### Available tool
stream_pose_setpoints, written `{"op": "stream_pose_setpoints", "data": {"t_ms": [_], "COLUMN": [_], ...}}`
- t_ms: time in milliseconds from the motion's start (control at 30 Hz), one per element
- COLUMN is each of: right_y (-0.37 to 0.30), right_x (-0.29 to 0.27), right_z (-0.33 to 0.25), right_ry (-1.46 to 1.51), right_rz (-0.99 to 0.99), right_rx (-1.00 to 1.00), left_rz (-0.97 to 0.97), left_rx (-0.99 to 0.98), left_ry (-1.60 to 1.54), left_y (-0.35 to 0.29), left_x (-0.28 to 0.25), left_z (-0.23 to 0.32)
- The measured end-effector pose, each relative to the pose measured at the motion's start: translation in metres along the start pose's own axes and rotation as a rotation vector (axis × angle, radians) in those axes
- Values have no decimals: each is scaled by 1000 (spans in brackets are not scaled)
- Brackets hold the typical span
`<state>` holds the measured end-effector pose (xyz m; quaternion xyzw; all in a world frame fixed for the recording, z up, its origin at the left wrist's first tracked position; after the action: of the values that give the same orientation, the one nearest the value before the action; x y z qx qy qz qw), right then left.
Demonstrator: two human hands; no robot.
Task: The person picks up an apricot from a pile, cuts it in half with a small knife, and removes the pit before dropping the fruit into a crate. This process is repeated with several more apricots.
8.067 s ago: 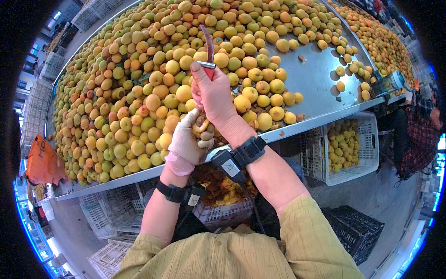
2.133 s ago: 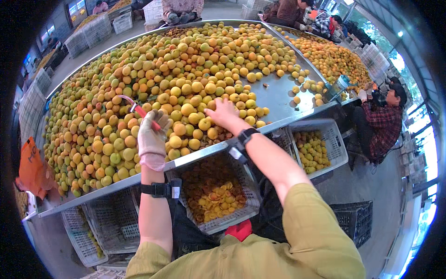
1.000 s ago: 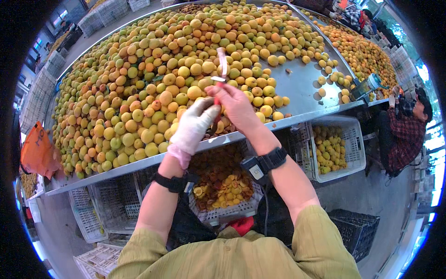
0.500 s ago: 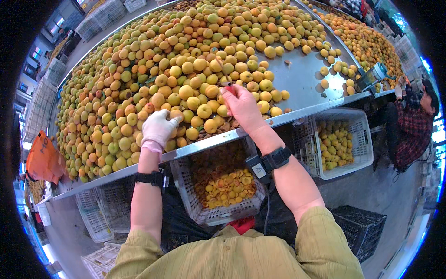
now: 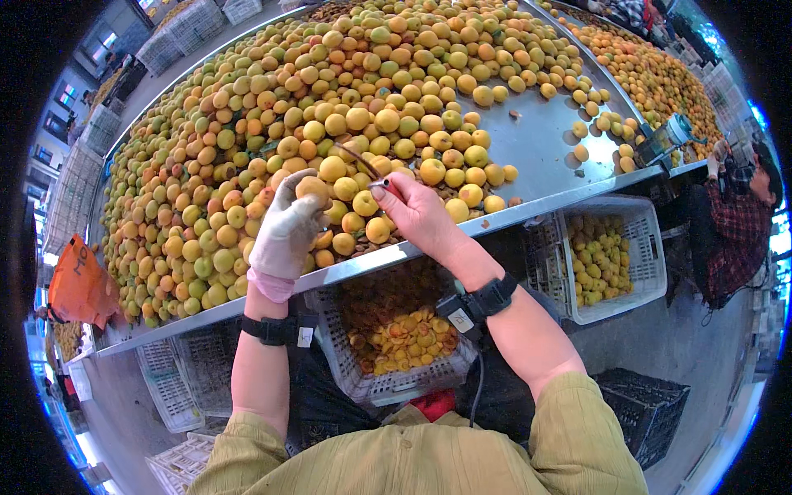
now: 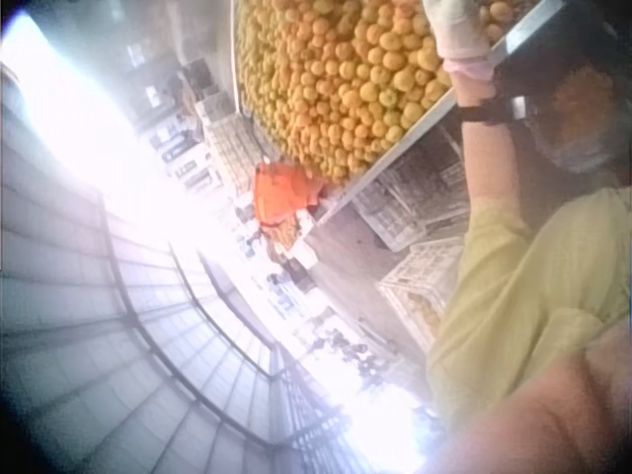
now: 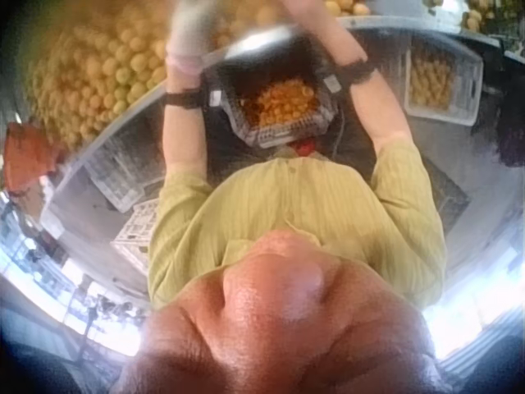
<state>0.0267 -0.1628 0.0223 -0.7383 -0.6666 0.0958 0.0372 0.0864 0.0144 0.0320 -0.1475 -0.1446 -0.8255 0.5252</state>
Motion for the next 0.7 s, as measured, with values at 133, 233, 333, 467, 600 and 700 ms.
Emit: {"op": "stream_pose_setpoints", "data": {"t_ms": [133,233,333,467,600,700], "right_y": [-7,-9,-12,-14,-14,-16], "right_x": [7,11,11,14,13,14], "right_z": [-12,-21,-23,-25,-25,-29], "right_ry": [-211,-323,-421,-464,-495,-491], "right_rz": [28,42,34,14,5,0], "right_rx": [-77,-123,-128,-130,-128,-157], "left_rz": [21,-3,-11,-3,-48,-27], "left_rx": [-109,-42,48,139,104,125], "left_ry": [-266,-89,69,199,282,321], "left_y": [-9,-2,0,1,-2,-3], "left_x": [11,0,-4,-5,-2,-3], "left_z": [-2,0,8,16,18,20]}}
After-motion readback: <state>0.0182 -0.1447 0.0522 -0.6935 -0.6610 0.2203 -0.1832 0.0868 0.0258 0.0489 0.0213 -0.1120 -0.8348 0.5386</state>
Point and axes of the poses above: each hand's wrist, its own y-axis towards the middle knuckle, its own x-axis out of the palm, z = x × y, the point moved 9 cm from there along y, towards the middle knuckle, and after that the axes turned 11 degrees about x, right-handed, at the moved point
